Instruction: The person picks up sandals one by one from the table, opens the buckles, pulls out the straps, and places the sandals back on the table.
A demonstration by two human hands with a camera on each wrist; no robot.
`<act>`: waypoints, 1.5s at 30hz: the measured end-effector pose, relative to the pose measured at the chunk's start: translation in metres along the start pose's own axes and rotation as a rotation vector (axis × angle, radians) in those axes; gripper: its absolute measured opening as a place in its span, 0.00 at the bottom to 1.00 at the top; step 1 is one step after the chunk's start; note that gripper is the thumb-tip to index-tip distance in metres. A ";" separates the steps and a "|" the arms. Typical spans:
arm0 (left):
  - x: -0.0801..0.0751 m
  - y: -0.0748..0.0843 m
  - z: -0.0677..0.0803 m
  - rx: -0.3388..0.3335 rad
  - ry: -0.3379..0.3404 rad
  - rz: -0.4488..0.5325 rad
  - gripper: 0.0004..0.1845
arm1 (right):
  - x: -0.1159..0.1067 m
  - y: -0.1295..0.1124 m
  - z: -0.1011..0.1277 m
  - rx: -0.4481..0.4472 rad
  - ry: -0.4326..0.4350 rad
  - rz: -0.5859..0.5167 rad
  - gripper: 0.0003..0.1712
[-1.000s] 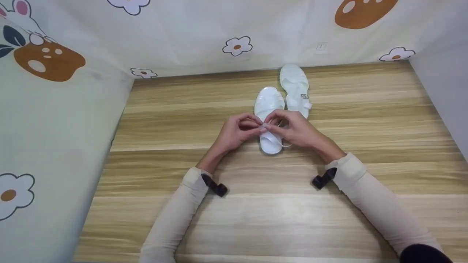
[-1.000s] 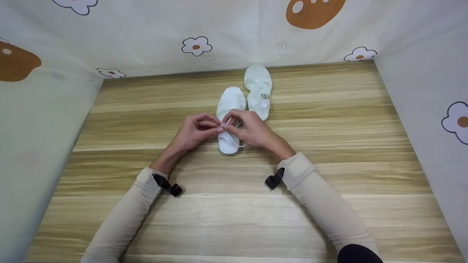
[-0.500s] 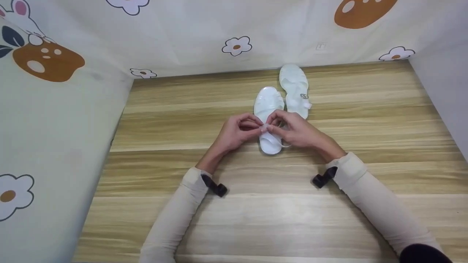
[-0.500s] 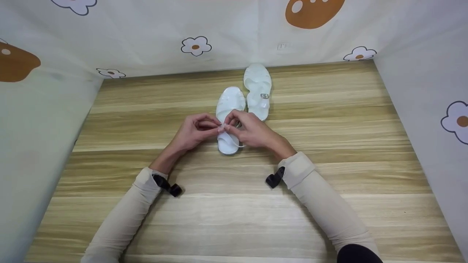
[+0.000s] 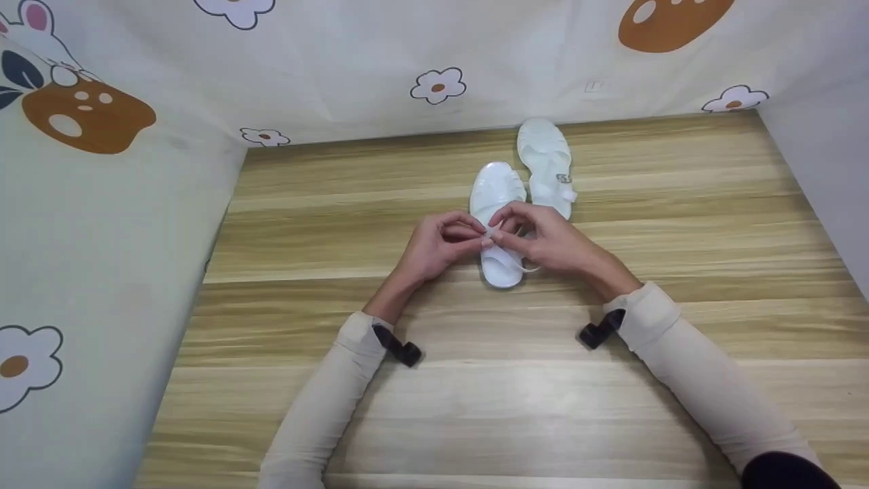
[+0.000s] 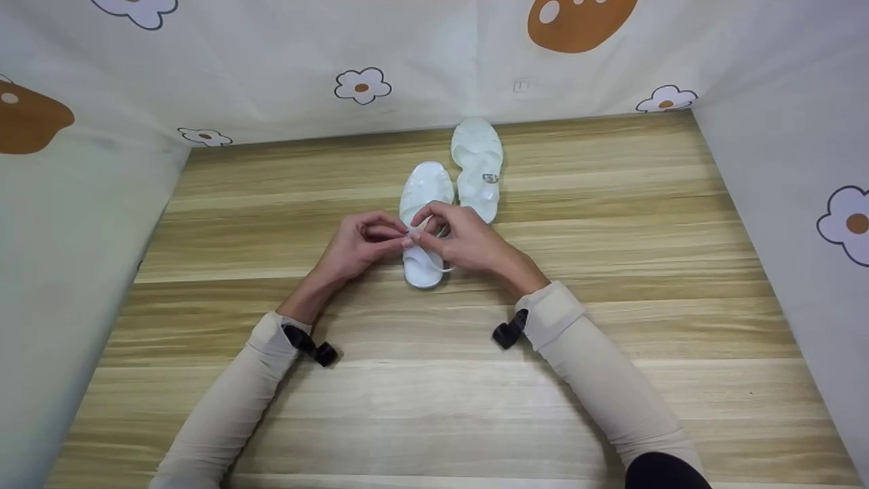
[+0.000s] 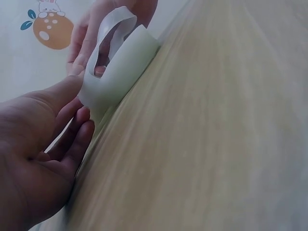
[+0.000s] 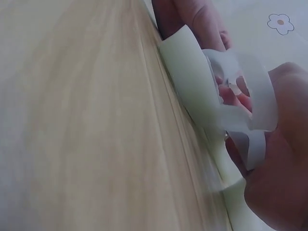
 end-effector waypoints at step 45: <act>0.010 0.004 0.001 0.047 -0.158 0.002 0.17 | -0.010 0.001 -0.002 -0.042 0.073 0.086 0.12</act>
Point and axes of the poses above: each hand's wrist, its own z-axis away from the middle knuckle, its own x-axis out of the palm, y = z × x, the point moved 9 cm from there along -z, towards the middle knuckle, and after that the axes turned 9 degrees about z, right-handed, at the moved point
